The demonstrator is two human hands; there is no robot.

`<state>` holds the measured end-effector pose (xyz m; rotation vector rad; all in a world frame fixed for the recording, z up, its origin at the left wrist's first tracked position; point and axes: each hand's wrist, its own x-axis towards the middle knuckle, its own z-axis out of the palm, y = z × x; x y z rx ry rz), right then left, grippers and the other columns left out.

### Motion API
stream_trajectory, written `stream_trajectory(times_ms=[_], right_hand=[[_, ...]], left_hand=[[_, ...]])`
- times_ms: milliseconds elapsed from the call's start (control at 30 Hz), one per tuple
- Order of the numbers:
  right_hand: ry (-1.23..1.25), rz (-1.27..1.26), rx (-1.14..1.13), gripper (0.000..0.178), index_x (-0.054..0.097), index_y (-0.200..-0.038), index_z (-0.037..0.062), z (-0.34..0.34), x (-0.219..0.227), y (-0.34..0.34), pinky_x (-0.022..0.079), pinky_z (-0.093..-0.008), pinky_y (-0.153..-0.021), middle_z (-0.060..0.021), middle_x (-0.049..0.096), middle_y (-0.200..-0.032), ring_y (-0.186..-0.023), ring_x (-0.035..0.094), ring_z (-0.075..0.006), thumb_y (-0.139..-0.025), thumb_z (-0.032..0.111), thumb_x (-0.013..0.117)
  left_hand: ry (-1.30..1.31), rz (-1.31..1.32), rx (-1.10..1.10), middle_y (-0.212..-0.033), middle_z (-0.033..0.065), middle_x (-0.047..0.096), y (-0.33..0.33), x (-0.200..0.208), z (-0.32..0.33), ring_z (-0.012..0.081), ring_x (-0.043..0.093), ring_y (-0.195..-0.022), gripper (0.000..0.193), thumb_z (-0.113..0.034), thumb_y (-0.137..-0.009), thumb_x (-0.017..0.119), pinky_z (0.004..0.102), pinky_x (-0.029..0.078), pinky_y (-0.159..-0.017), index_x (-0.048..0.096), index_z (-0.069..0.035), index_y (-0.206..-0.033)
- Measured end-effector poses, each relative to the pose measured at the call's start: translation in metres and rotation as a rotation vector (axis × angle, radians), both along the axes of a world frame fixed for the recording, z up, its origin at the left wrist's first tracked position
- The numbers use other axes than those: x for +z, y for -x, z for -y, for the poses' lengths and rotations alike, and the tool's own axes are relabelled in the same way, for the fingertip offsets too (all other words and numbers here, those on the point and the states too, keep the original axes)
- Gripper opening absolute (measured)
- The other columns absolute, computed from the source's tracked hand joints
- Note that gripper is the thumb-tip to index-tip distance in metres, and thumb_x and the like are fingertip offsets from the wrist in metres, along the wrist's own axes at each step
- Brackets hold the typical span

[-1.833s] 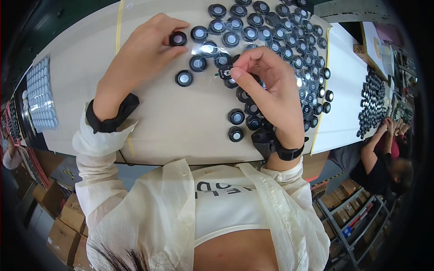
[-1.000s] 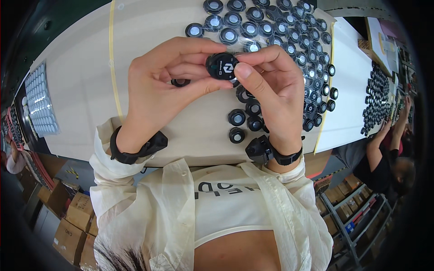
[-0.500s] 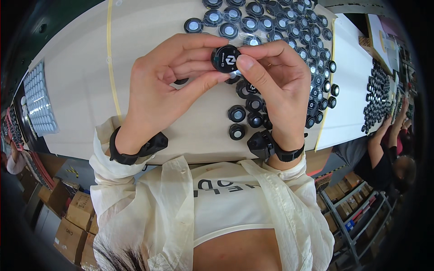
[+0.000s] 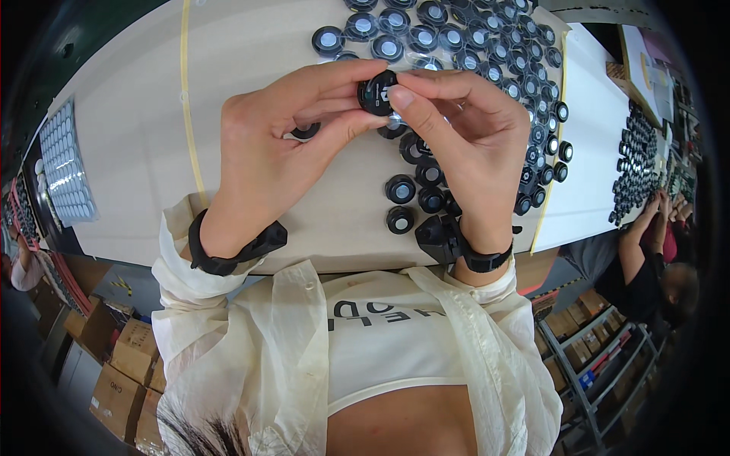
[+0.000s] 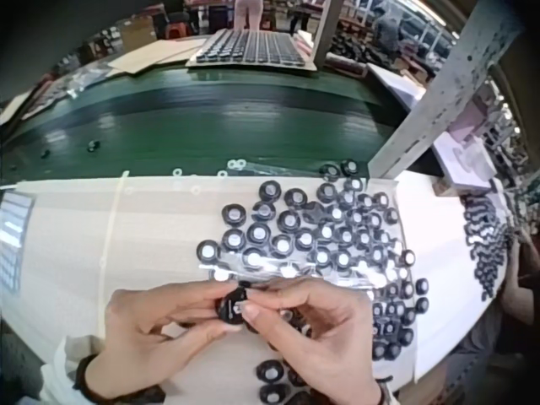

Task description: The recorder is manually assembling small circular electronic components by pressing parts together at a production workbench.

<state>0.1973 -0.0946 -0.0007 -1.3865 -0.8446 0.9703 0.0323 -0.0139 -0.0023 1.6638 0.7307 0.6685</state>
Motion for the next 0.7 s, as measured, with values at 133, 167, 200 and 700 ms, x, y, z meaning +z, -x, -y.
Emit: stream_trajectory(times_ms=[133,167,200,700], right_hand=[[-0.103,0.415,-0.007,0.019,0.074,-0.102,0.0016,-0.003,-0.015,-0.004,0.052,-0.0275,-0.083,-0.0105,0.073,-0.096,-0.092,0.067,-0.0147,-0.083,0.004,0.075],[-0.091,0.398,0.024,0.022,0.073,-0.106,0.0029,-0.004,-0.015,-0.004,0.052,-0.0281,-0.083,-0.0105,0.073,-0.098,-0.093,0.067,-0.0156,-0.085,0.005,0.073],[-0.079,0.381,0.056,0.024,0.073,-0.110,0.0043,-0.005,-0.015,-0.004,0.052,-0.0287,-0.083,-0.0106,0.073,-0.100,-0.093,0.068,-0.0164,-0.086,0.007,0.070],[0.278,0.767,0.326,0.023,0.064,-0.094,0.0015,0.019,0.014,-0.034,0.052,-0.0369,-0.065,-0.0146,0.068,-0.083,-0.076,0.067,-0.0287,-0.073,-0.004,0.072]], left_hand=[[-0.063,-0.058,-0.001,-0.118,0.0153,0.068,-0.002,-0.004,-0.006,0.0218,0.068,-0.104,0.042,0.011,-0.082,0.069,0.0301,0.057,-0.090,0.060,0.008,-0.123],[-0.085,-0.048,-0.007,-0.120,0.0134,0.067,-0.003,-0.006,-0.009,0.0210,0.068,-0.106,0.041,0.010,-0.083,0.069,0.0305,0.056,-0.092,0.060,0.006,-0.123],[-0.108,-0.038,-0.013,-0.122,0.0114,0.066,-0.004,-0.008,-0.014,0.0202,0.067,-0.108,0.041,0.009,-0.084,0.069,0.0310,0.054,-0.093,0.060,0.005,-0.124],[-1.217,-0.457,-0.031,-0.108,0.0152,0.067,-0.031,-0.012,-0.150,0.0290,0.067,-0.093,0.036,-0.010,-0.082,0.069,0.0360,0.052,-0.087,0.064,0.001,-0.116]])
